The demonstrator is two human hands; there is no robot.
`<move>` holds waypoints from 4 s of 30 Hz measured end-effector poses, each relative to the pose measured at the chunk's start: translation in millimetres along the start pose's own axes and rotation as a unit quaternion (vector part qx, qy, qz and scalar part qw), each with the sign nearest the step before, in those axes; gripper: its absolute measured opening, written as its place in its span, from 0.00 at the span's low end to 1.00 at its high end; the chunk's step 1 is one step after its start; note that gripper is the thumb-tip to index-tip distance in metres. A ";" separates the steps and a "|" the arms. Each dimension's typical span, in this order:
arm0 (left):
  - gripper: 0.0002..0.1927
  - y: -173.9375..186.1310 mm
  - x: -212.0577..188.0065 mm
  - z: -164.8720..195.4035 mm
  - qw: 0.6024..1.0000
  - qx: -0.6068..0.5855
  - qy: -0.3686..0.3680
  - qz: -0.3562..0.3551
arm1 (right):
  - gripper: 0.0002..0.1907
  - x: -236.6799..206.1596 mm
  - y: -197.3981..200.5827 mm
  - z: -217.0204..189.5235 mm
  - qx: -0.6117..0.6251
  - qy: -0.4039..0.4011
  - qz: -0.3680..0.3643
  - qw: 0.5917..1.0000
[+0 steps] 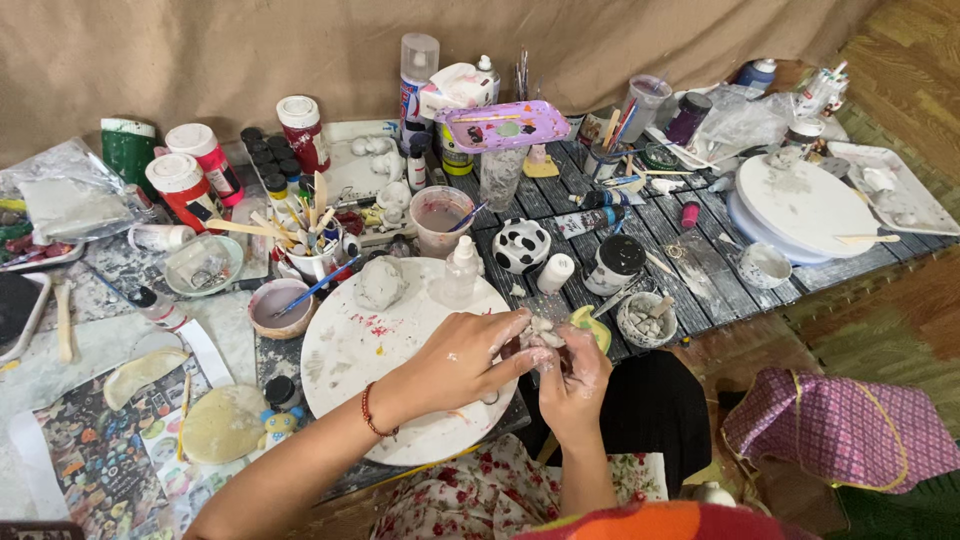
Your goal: The person rolls and shapes a small piece of clay between their palms and fingers, repeatedly smoothing and reforming it into a compact shape. The hands work continuously over a cluttered craft table with paint bottles, brushes, and other supplies visible.
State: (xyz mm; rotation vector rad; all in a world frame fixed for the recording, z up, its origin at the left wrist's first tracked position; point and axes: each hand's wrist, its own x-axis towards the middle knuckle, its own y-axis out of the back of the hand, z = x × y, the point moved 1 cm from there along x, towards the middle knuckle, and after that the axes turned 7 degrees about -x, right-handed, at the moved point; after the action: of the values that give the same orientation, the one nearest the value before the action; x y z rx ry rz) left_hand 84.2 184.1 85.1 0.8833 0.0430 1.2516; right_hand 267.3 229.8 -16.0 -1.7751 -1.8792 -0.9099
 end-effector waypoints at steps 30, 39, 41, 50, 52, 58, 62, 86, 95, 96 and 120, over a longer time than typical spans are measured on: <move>0.28 -14.2 0.9 -41.0 0.909 -0.362 0.200 0.043 | 0.15 25.9 -19.7 -26.7 -0.250 0.147 0.023 0.957; 0.14 -0.6 1.5 -18.0 0.992 -0.109 -0.022 0.059 | 0.22 21.2 -24.5 -31.4 0.087 0.021 -0.031 0.996; 0.12 -2.9 1.5 -15.1 0.990 -0.122 -0.047 0.053 | 0.14 14.1 -23.4 -19.2 -0.004 0.032 -0.025 0.999; 0.20 3.1 -2.9 -24.4 0.982 -0.187 -0.025 0.024 | 0.18 -5.5 -18.7 24.2 0.130 -0.156 0.077 0.976; 0.23 3.5 -0.1 -28.8 0.948 -0.315 0.012 0.040 | 0.16 -0.2 -9.7 29.8 0.186 -0.155 0.120 0.963; 0.18 0.3 7.5 -39.6 0.856 -0.512 0.058 0.031 | 0.14 11.2 12.6 39.9 0.221 -0.141 0.137 0.955; 0.19 -0.5 4.6 -39.0 0.810 -0.586 0.030 0.006 | 0.17 6.5 5.0 38.1 0.200 -0.164 0.084 0.962; 0.27 13.9 2.2 -12.2 0.927 -0.374 0.023 -0.002 | 0.15 27.4 -2.1 -55.9 0.013 -0.090 -0.031 0.995; 0.34 6.0 3.8 -21.1 0.883 -0.463 0.078 -0.003 | 0.13 36.3 14.4 -63.2 -0.100 0.059 -0.077 0.990; 0.34 4.1 4.1 -23.0 0.871 -0.483 0.094 -0.001 | 0.13 35.9 15.0 -63.6 -0.097 0.062 -0.076 0.990; 0.27 9.8 3.5 -28.7 0.904 -0.423 0.041 0.045 | 0.18 24.0 -0.7 -35.7 0.264 -0.255 -0.012 0.930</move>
State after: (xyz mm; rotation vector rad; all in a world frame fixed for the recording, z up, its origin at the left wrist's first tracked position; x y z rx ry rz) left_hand 63.9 203.3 72.9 0.0737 -0.4521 1.2233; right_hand 258.7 222.5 25.6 -1.7334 -2.1774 0.0948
